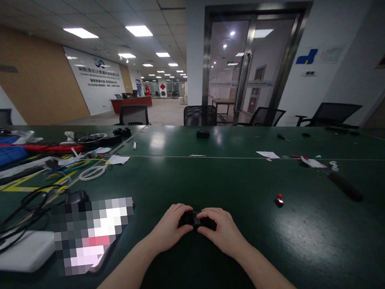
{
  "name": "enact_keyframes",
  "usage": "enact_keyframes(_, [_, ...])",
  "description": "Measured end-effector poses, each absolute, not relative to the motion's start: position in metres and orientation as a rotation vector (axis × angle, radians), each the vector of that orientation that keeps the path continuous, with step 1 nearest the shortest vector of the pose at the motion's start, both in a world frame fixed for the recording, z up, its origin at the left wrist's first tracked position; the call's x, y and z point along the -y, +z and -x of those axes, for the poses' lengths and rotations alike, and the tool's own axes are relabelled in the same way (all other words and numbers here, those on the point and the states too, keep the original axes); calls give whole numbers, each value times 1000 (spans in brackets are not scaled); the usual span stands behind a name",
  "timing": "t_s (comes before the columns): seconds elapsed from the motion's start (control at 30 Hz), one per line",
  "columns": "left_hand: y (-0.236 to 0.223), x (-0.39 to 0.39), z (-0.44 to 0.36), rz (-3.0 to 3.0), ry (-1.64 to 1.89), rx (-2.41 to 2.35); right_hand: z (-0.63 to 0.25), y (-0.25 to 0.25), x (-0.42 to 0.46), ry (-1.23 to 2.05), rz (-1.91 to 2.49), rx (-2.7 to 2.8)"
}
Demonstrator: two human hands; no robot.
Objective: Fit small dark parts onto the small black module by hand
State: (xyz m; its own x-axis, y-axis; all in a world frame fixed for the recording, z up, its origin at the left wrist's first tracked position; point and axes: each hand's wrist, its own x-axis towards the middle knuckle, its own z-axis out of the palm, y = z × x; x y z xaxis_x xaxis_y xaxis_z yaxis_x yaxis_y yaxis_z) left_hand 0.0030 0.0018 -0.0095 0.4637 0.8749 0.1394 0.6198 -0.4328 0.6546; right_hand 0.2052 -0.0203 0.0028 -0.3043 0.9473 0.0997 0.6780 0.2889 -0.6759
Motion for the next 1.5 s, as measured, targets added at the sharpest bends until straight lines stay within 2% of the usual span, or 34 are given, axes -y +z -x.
enact_keyframes(1.23, [-7,0,-3,-2184,660,-1213,-203,2,21,627,1312,1958])
enact_keyframes(1.5, [-5,0,-2,-2182,666,-1187,-203,6,25,622,1420,1803])
